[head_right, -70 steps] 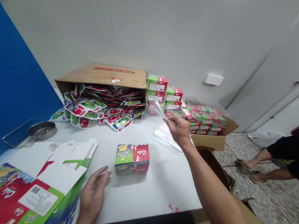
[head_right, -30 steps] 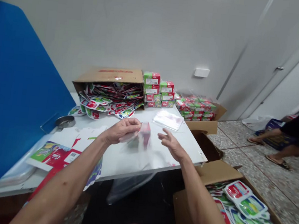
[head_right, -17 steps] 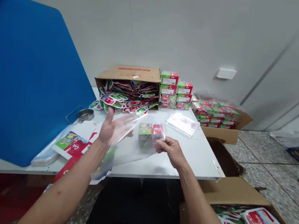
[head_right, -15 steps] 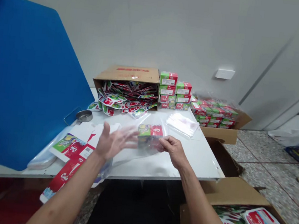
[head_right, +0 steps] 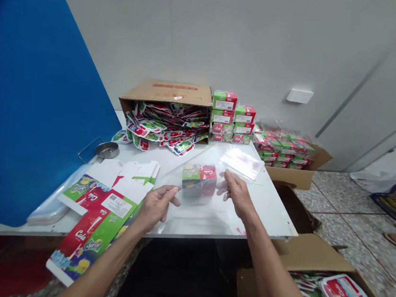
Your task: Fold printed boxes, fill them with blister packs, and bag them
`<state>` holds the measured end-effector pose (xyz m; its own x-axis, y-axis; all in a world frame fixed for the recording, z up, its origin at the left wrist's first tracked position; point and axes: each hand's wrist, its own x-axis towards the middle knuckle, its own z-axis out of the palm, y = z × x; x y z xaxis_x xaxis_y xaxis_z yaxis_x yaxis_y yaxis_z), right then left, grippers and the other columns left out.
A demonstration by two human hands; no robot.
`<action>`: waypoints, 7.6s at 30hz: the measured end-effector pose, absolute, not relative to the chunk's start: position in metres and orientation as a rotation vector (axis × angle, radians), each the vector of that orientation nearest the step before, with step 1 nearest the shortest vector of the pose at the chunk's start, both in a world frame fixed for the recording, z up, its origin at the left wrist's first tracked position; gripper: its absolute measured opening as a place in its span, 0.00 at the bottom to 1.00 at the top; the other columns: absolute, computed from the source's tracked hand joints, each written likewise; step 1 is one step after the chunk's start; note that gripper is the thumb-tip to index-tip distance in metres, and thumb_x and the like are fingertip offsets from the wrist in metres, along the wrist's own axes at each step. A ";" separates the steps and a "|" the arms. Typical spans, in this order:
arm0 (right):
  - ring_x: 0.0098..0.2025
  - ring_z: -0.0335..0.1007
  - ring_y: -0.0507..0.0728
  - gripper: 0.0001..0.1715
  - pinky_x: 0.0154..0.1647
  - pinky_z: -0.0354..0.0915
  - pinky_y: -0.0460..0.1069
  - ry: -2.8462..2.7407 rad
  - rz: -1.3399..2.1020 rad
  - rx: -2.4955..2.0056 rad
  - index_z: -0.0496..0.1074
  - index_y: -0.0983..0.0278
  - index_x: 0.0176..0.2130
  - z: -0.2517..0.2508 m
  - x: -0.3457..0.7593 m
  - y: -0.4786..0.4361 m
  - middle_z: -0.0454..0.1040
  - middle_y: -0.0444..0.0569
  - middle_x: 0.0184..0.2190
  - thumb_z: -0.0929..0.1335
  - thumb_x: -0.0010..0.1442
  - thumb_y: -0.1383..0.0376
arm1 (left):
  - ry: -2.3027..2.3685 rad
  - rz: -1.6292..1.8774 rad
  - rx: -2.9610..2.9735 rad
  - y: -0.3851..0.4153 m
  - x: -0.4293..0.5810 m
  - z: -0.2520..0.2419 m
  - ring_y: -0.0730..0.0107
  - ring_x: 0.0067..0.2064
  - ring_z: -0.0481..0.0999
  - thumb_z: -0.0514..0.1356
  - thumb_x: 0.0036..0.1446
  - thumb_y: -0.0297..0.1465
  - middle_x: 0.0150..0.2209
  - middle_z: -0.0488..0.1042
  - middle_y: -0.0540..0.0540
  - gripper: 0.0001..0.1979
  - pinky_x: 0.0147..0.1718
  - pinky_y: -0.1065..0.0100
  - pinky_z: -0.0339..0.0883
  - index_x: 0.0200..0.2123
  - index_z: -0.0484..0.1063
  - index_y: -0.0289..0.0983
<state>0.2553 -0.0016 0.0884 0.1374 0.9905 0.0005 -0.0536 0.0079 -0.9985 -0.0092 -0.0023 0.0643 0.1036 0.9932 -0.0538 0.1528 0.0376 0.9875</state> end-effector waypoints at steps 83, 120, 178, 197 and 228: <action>0.25 0.67 0.53 0.49 0.34 0.64 0.50 -1.208 1.512 -1.012 0.52 0.59 0.72 0.027 0.268 -0.050 0.71 0.39 0.23 0.73 0.61 0.58 | 0.531 0.906 0.215 -0.014 0.012 0.038 0.72 0.34 0.78 0.64 0.61 0.30 0.32 0.78 0.50 0.04 0.42 0.64 0.74 0.40 0.76 0.37; 0.28 0.70 0.54 0.14 0.36 0.67 0.51 -0.971 1.514 -0.900 0.75 0.62 0.36 0.036 0.259 -0.003 0.74 0.43 0.23 0.76 0.56 0.55 | 0.516 0.959 0.495 -0.003 -0.016 0.057 0.65 0.38 0.79 0.65 0.56 0.36 0.51 0.79 0.43 0.13 0.40 0.58 0.73 0.44 0.81 0.41; 0.42 0.73 0.59 0.17 0.47 0.66 0.53 -1.285 1.068 -1.134 0.77 0.61 0.33 0.036 0.268 0.102 0.80 0.49 0.40 0.77 0.51 0.52 | 1.112 1.140 1.584 0.130 0.002 0.041 0.55 0.42 0.81 0.73 0.45 0.40 0.39 0.83 0.39 0.19 0.41 0.63 0.73 0.37 0.82 0.32; 0.28 0.73 0.55 0.24 0.32 0.67 0.50 -0.936 1.276 -1.153 0.75 0.64 0.30 0.021 0.260 0.124 0.79 0.47 0.27 0.80 0.41 0.51 | 1.114 0.948 1.120 0.146 0.001 0.041 0.62 0.36 0.79 0.74 0.40 0.40 0.37 0.82 0.39 0.23 0.33 0.63 0.73 0.38 0.83 0.32; 0.22 0.64 0.52 0.27 0.22 0.61 0.47 -1.036 1.160 -1.257 0.73 0.62 0.32 0.017 0.257 0.086 0.72 0.42 0.21 0.75 0.50 0.42 | 1.118 1.186 1.465 0.065 0.011 -0.011 0.53 0.59 0.73 0.71 0.51 0.40 0.64 0.65 0.36 0.40 0.51 0.62 0.71 0.65 0.64 0.38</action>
<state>0.2574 0.0856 0.0168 0.1434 0.9886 -0.0456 -0.0665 -0.0363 -0.9971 0.0112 0.0649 -0.0114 0.1255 0.9796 0.1568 0.0991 -0.1697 0.9805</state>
